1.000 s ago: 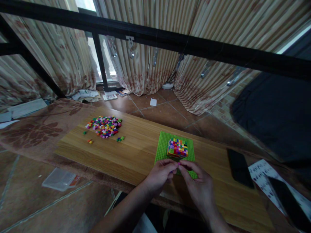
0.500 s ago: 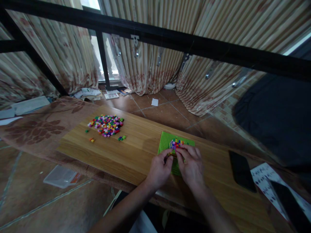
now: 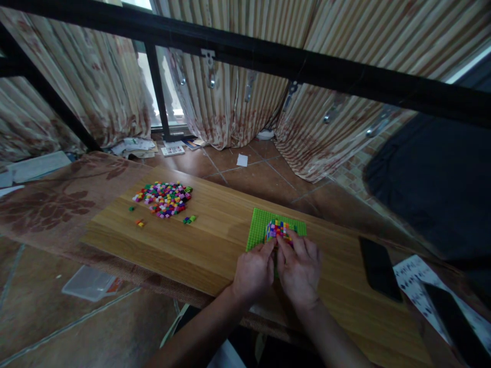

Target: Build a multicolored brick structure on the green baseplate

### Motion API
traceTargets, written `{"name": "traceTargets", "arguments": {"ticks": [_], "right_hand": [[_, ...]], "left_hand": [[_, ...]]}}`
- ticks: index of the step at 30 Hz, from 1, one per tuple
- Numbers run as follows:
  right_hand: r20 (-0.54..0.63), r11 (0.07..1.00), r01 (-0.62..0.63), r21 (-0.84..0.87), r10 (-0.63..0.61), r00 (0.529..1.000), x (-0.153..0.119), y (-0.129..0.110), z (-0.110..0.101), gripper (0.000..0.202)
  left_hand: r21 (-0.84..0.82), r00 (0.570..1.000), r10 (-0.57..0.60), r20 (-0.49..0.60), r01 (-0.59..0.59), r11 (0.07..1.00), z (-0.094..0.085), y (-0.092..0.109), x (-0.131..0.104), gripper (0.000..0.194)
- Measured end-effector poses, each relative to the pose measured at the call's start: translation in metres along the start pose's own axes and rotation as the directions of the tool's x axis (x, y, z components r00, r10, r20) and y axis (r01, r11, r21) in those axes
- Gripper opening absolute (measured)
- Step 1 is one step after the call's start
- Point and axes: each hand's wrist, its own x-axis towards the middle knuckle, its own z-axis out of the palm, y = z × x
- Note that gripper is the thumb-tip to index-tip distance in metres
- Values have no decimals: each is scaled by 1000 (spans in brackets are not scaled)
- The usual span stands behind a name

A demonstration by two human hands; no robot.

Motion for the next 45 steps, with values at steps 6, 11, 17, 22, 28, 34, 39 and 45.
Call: {"name": "traceTargets", "arguments": {"ticks": [6,11,17,22,28,34,39,45], "right_hand": [[36,997,70,-14,-70,997,-4,0,1,26],[57,996,88,3,-88,994,0,3,-2,27],[-37,986,-44,160,51,998,-26,-13,-16,31],[62,895,-43,444,17,998,-62,-37,-27,23],[127,797,-116,592,49,991,-62,-30,-29,17],[208,731,-237,640,132,969,-53,-19,-24,15],[206,611,-345,713,288,935,-48,-16,-22,18],[190,550,-337,764,307,932,-47,-12,-19,18]], "left_hand": [[71,1000,3,18,-5,997,-2,1,1,46],[-188,997,-53,-55,42,981,-5,0,-3,41],[-801,860,-488,146,392,453,-6,-8,-23,41],[-882,784,-480,395,469,40,-12,5,-44,44],[-859,785,-410,465,511,5,-12,18,-48,43],[-857,763,-423,489,509,-73,-13,18,-41,40],[-859,764,-441,472,512,-32,-20,22,-33,41],[-882,807,-408,427,472,10,-19,21,-26,43]]}}
